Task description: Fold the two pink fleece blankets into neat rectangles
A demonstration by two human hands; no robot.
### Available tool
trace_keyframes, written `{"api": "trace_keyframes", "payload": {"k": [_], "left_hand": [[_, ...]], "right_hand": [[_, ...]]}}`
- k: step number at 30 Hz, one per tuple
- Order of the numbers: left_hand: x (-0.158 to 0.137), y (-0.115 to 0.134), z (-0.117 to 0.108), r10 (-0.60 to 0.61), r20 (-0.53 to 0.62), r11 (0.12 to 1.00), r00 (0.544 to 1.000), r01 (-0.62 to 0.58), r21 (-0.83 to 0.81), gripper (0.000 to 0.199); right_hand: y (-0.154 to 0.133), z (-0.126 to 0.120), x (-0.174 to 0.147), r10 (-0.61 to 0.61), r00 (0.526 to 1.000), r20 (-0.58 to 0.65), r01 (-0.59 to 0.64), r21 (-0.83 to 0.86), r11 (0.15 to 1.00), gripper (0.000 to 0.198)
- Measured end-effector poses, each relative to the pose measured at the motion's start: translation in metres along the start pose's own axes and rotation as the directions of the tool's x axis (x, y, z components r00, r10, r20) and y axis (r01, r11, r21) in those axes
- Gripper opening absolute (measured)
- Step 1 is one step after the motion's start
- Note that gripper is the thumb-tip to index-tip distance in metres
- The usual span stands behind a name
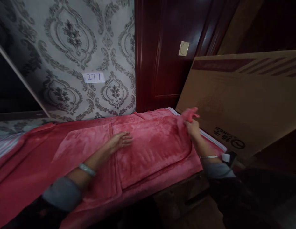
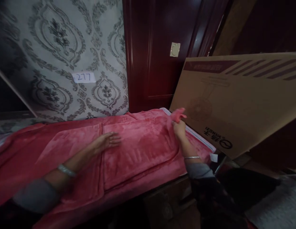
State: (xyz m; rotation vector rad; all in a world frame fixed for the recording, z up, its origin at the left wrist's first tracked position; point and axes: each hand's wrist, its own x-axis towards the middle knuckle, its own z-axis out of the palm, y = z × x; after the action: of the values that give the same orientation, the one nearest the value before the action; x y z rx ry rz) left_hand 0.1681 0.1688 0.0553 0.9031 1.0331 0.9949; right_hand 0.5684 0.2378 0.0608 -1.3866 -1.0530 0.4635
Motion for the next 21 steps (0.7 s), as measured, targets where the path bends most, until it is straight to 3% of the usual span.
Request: {"api": "trace_keyframes", "payload": {"k": [3,5,8,9,11,13,15,17,19,21], "left_hand": [[0.022,-0.001,0.013,-0.107,-0.083,0.990,0.991,0.098,-0.104,0.019],[0.034,-0.004,0.016,-0.139,-0.126,0.982,0.982,0.120,-0.149,0.022],[0.046,-0.011,0.013,-0.144,-0.170,0.970,0.975,0.105,-0.218,0.031],[0.049,-0.014,0.012,-0.133,-0.188,0.969,0.973,0.088,-0.230,0.032],[0.053,-0.018,0.011,-0.101,-0.209,0.972,0.973,0.052,-0.227,0.031],[0.057,-0.021,0.013,-0.063,-0.210,0.980,0.976,0.020,-0.200,0.027],[0.061,-0.022,0.018,-0.010,-0.221,0.985,0.975,-0.029,-0.171,0.026],[0.065,-0.022,0.029,0.101,-0.237,0.990,0.966,-0.120,-0.069,0.040],[0.071,-0.020,0.042,0.269,-0.204,0.951,0.941,-0.226,0.212,0.066],[0.079,-0.020,0.056,0.371,-0.141,0.822,0.918,-0.254,0.510,0.086]], "right_hand": [[-0.023,0.032,-0.039,-0.140,0.958,0.252,0.143,0.005,0.990,0.004],[-0.029,0.040,-0.078,-0.325,0.815,0.479,0.329,0.080,0.941,0.013],[-0.020,0.035,-0.134,-0.461,0.599,0.655,0.427,0.226,0.876,0.041],[-0.013,0.031,-0.148,-0.468,0.542,0.698,0.430,0.247,0.868,0.054],[0.002,0.023,-0.168,-0.452,0.471,0.758,0.432,0.248,0.867,0.070],[0.016,0.017,-0.178,-0.437,0.456,0.776,0.441,0.230,0.868,0.074],[0.027,0.016,-0.183,-0.436,0.475,0.764,0.454,0.212,0.866,0.075],[0.035,0.017,-0.187,-0.440,0.501,0.745,0.468,0.195,0.862,0.078],[0.042,0.019,-0.191,-0.459,0.513,0.726,0.495,0.188,0.849,0.081],[0.047,0.022,-0.195,-0.493,0.511,0.704,0.530,0.194,0.826,0.081]]}}
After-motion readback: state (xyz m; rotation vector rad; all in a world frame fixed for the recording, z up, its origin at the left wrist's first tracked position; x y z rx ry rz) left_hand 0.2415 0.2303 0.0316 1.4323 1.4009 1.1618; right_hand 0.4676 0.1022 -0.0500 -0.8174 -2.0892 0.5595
